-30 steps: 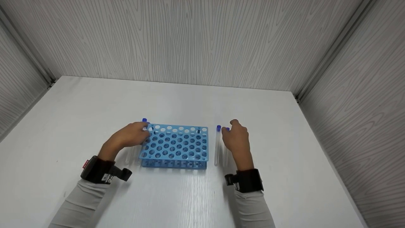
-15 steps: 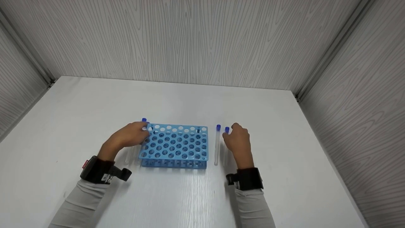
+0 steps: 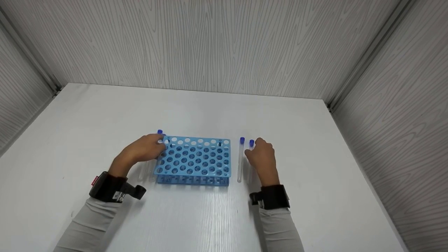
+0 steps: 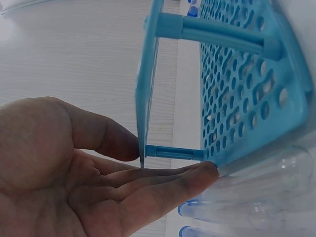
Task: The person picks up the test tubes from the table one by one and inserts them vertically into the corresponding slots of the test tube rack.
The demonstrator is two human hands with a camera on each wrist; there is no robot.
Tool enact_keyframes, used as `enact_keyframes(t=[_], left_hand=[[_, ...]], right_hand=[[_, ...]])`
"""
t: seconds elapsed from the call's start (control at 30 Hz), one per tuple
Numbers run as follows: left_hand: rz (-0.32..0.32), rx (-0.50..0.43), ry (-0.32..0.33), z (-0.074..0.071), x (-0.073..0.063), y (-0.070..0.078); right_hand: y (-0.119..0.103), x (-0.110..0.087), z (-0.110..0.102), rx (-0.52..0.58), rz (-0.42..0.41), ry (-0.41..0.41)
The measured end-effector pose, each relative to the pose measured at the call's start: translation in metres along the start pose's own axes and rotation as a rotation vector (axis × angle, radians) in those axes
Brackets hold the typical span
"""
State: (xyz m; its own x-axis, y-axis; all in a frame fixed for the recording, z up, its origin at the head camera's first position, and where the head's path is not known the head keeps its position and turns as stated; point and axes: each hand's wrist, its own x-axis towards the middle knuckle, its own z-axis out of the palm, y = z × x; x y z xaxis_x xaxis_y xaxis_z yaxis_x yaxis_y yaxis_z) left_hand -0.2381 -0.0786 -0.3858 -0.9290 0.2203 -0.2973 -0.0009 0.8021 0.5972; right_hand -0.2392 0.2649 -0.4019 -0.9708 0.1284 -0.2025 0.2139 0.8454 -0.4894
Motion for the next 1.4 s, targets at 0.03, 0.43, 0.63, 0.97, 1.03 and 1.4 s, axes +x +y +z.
enact_keyframes(t=[0.03,0.43,0.63,0.97,1.03,1.4], left_hand=[[-0.002,0.0,0.0,0.0003,0.0001,0.0],[-0.025,0.0,-0.008,0.0009,-0.0009,0.0011],[-0.015,0.011,-0.006,0.0004,0.0008,0.0008],[0.007,0.011,0.0,0.0007,0.0009,-0.0022],[0.006,0.008,0.0,0.0007,0.0008,-0.0022],[-0.007,-0.002,0.001,0.0001,-0.0023,0.0015]], right_hand=[[-0.0005,0.0002,0.0004,-0.003,0.007,-0.002],[-0.0018,0.0002,0.0031,-0.013,0.034,-0.033],[-0.0016,0.0008,0.0034,-0.009,0.045,-0.052],[-0.0042,-0.0008,0.0058,-0.033,0.036,-0.039],[-0.0049,-0.0014,0.0061,-0.033,0.041,-0.043],[-0.0038,0.0003,0.0065,-0.034,0.077,-0.079]])
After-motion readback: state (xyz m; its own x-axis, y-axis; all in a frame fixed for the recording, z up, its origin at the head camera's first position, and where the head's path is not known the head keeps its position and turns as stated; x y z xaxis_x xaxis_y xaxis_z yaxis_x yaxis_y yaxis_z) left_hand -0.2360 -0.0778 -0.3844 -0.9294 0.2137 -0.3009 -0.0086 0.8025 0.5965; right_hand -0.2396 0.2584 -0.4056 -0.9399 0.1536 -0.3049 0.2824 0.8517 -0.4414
